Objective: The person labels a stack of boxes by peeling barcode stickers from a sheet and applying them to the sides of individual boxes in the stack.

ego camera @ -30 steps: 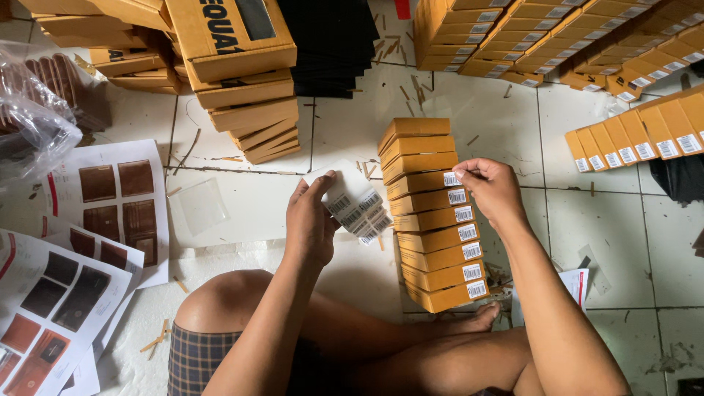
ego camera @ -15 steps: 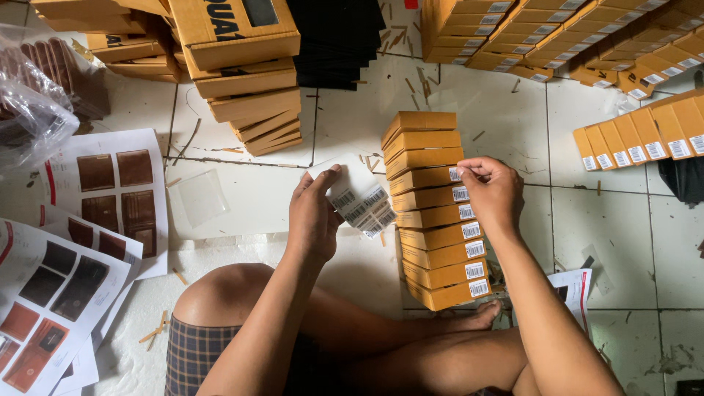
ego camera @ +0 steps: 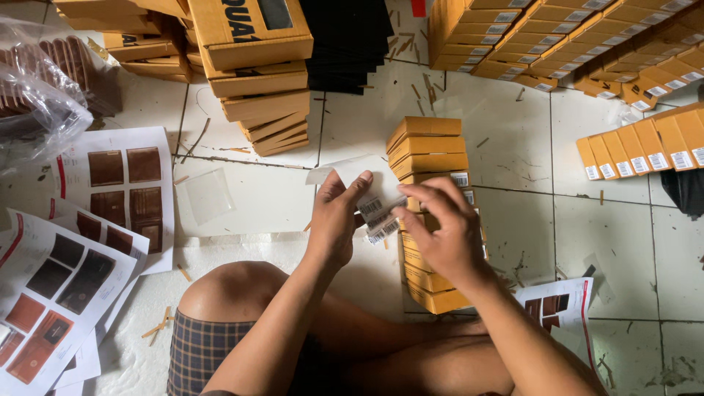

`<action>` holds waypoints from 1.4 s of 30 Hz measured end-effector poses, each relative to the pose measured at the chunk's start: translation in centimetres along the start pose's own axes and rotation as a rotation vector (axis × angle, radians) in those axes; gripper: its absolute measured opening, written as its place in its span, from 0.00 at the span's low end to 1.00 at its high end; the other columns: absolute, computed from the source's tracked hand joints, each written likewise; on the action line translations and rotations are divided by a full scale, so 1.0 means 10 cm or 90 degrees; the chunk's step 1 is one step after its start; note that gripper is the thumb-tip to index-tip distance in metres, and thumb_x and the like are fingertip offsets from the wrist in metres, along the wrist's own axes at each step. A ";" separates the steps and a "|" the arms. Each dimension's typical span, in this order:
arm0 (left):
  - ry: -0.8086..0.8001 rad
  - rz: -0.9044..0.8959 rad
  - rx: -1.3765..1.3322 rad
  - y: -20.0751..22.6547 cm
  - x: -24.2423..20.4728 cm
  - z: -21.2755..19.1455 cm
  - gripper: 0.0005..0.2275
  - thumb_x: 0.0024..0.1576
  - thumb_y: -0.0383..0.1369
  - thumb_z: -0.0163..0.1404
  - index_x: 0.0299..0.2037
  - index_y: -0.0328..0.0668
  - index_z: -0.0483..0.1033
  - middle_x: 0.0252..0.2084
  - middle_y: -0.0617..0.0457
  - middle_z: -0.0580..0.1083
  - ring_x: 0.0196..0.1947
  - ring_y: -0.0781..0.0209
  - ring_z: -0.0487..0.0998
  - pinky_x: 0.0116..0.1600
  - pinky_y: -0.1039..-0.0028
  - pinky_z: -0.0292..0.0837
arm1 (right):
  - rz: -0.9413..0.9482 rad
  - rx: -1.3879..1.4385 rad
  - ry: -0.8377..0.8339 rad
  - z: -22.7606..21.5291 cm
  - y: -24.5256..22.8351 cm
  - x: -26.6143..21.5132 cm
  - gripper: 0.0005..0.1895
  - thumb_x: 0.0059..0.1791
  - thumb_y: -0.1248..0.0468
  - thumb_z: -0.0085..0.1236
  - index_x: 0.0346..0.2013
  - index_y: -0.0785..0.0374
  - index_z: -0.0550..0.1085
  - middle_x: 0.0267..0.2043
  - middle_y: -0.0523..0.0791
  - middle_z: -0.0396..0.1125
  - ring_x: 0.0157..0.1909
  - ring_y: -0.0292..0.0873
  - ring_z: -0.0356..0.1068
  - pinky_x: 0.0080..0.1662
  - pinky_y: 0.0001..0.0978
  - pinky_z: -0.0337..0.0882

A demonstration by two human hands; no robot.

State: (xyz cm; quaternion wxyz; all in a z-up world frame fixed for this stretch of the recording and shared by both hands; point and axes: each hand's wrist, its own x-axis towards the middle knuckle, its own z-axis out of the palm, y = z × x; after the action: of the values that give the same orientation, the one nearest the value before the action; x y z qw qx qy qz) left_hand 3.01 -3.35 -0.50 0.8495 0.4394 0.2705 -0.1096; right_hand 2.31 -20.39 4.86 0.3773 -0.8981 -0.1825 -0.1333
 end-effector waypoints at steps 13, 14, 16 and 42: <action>-0.039 0.045 0.015 0.00 -0.11 0.12 0.09 0.58 0.32 0.57 0.41 0.33 0.75 0.34 0.44 0.76 0.35 0.51 0.81 0.41 0.60 0.80 | -0.159 -0.029 0.061 0.17 0.01 -0.07 0.10 0.45 0.73 0.67 0.32 0.51 0.83 0.34 0.40 0.70 0.35 0.44 0.70 0.39 0.36 0.72; -0.040 0.045 0.016 0.03 -0.13 0.12 0.09 0.58 0.32 0.57 0.41 0.33 0.75 0.34 0.44 0.76 0.35 0.51 0.81 0.41 0.60 0.80 | -0.158 -0.030 0.062 0.14 -0.08 -0.04 0.10 0.45 0.73 0.67 0.32 0.51 0.83 0.34 0.40 0.70 0.35 0.44 0.70 0.39 0.36 0.72; 0.037 0.008 -0.010 0.08 -0.16 0.10 0.10 0.58 0.33 0.56 0.43 0.33 0.75 0.35 0.45 0.77 0.34 0.52 0.81 0.39 0.60 0.80 | -0.090 0.127 0.052 0.07 -0.26 0.02 0.09 0.45 0.72 0.68 0.32 0.53 0.83 0.33 0.43 0.72 0.36 0.42 0.70 0.42 0.35 0.71; 0.073 -0.051 -0.020 -0.09 0.19 -0.15 0.14 0.59 0.37 0.54 0.51 0.38 0.74 0.43 0.44 0.78 0.41 0.48 0.81 0.47 0.53 0.77 | 0.396 0.005 -0.033 -0.13 1.76 0.16 0.02 0.52 0.62 0.62 0.39 0.52 0.80 0.31 0.39 0.74 0.31 0.32 0.64 0.37 0.27 0.64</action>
State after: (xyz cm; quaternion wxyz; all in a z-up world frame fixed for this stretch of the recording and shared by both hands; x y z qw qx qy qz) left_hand 3.71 -2.60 -2.86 0.8342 0.4209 0.3378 -0.1136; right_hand 11.15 -32.39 -4.67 0.3990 -0.9123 0.0909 0.0121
